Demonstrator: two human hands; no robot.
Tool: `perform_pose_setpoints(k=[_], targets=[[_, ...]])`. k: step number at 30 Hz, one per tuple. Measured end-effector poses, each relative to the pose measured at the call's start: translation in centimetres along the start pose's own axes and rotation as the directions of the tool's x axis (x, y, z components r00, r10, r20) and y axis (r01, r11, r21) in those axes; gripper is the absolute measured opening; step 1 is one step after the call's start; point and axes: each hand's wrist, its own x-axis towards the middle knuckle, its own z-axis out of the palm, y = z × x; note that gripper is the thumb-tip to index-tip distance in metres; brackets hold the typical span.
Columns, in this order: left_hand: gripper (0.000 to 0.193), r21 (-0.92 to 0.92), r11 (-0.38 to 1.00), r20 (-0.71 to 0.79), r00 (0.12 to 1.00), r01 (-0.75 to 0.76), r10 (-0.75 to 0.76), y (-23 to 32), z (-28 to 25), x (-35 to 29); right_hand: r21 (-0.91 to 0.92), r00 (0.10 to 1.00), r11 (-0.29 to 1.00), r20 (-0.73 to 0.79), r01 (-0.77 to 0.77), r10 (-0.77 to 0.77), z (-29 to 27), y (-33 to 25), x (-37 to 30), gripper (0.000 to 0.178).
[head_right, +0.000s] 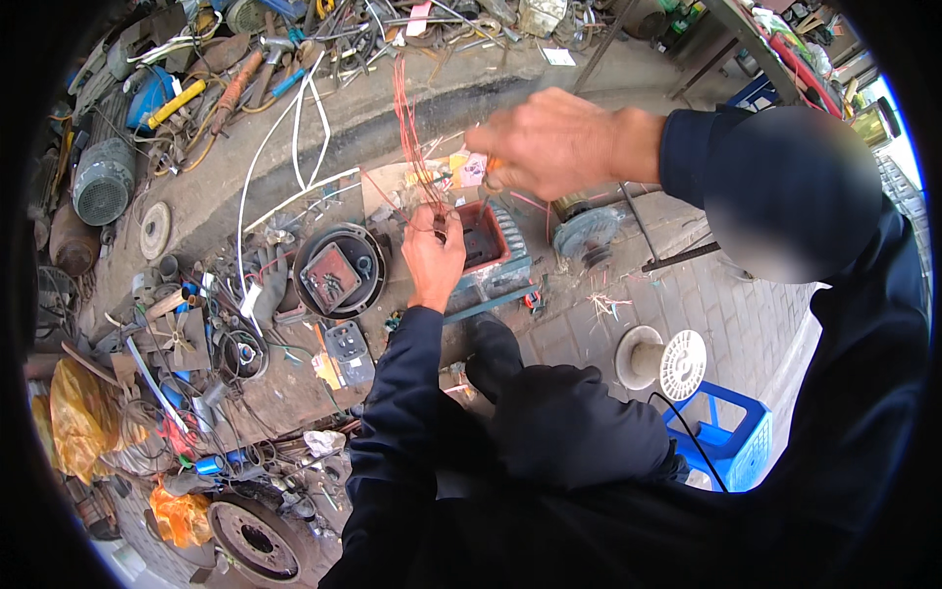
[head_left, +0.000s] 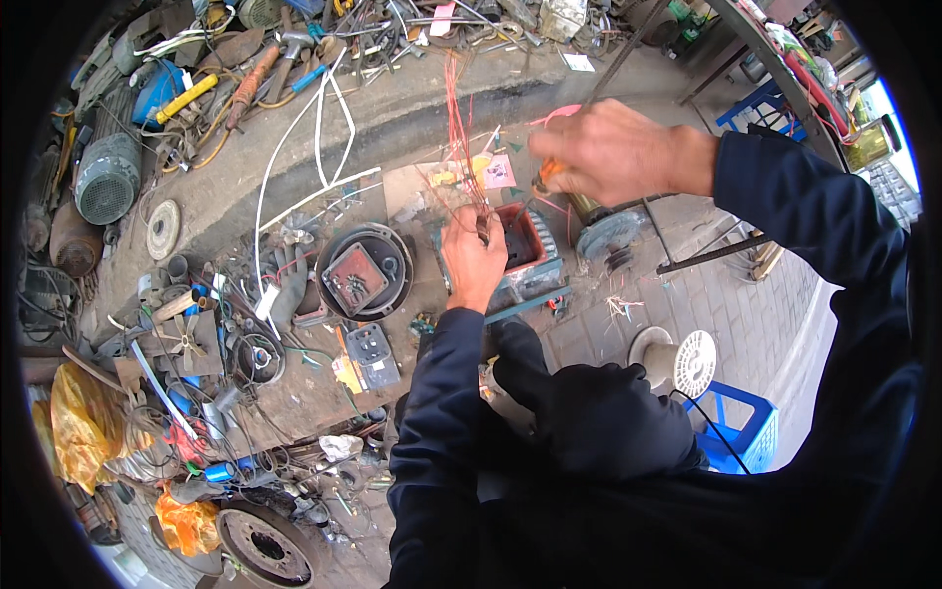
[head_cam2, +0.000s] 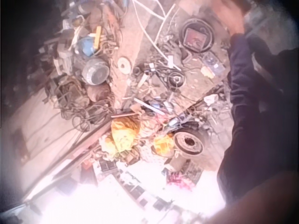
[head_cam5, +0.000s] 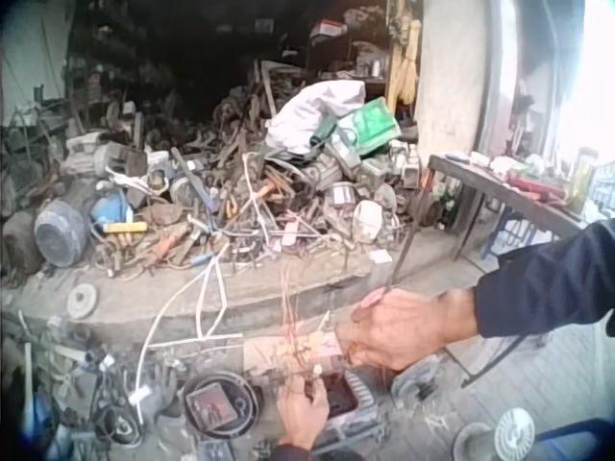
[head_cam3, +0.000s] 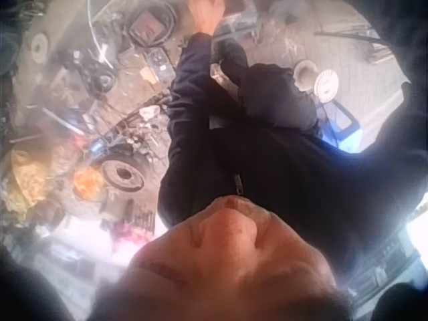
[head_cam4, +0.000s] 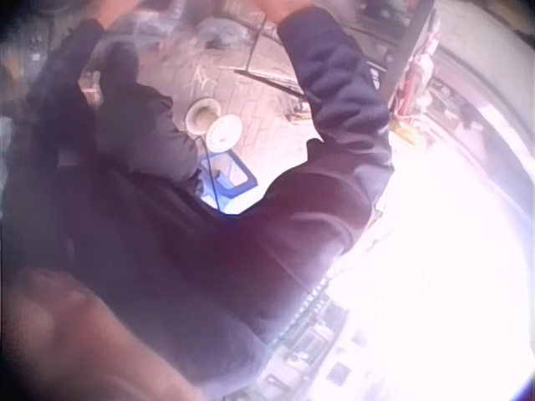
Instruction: The person sits at a cluttered workbench and uses a screwdriver to adjust and tighten screws on a small electrical component with red wires. The person repeatedly picks up and places the screwdriver while manipulating the component and wires.
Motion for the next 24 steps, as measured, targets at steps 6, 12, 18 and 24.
perform_pose_setpoints(k=[6,12,18,24], targets=[[0.011,-0.054,0.994,0.048,0.994,0.099,-0.097,0.4,-0.2,0.2,0.232,0.826,0.795,0.092,-0.561,0.556,0.8,-0.5,1.1,0.046],[0.011,-0.017,0.999,0.031,0.999,0.037,-0.037,0.0,-0.1,-0.1,0.102,0.996,0.992,0.051,-0.072,0.067,0.0,0.0,-0.6,0.05],[0.011,-0.069,0.993,0.034,0.995,0.098,-0.096,0.2,0.0,0.2,0.261,0.791,0.748,0.148,-0.61,0.594,0.6,-0.3,1.1,0.055],[0.011,-0.058,0.995,0.03,0.996,0.081,-0.079,0.3,0.0,0.0,0.11,0.966,0.97,0.168,-0.217,0.197,-0.8,0.1,-1.0,0.054]])
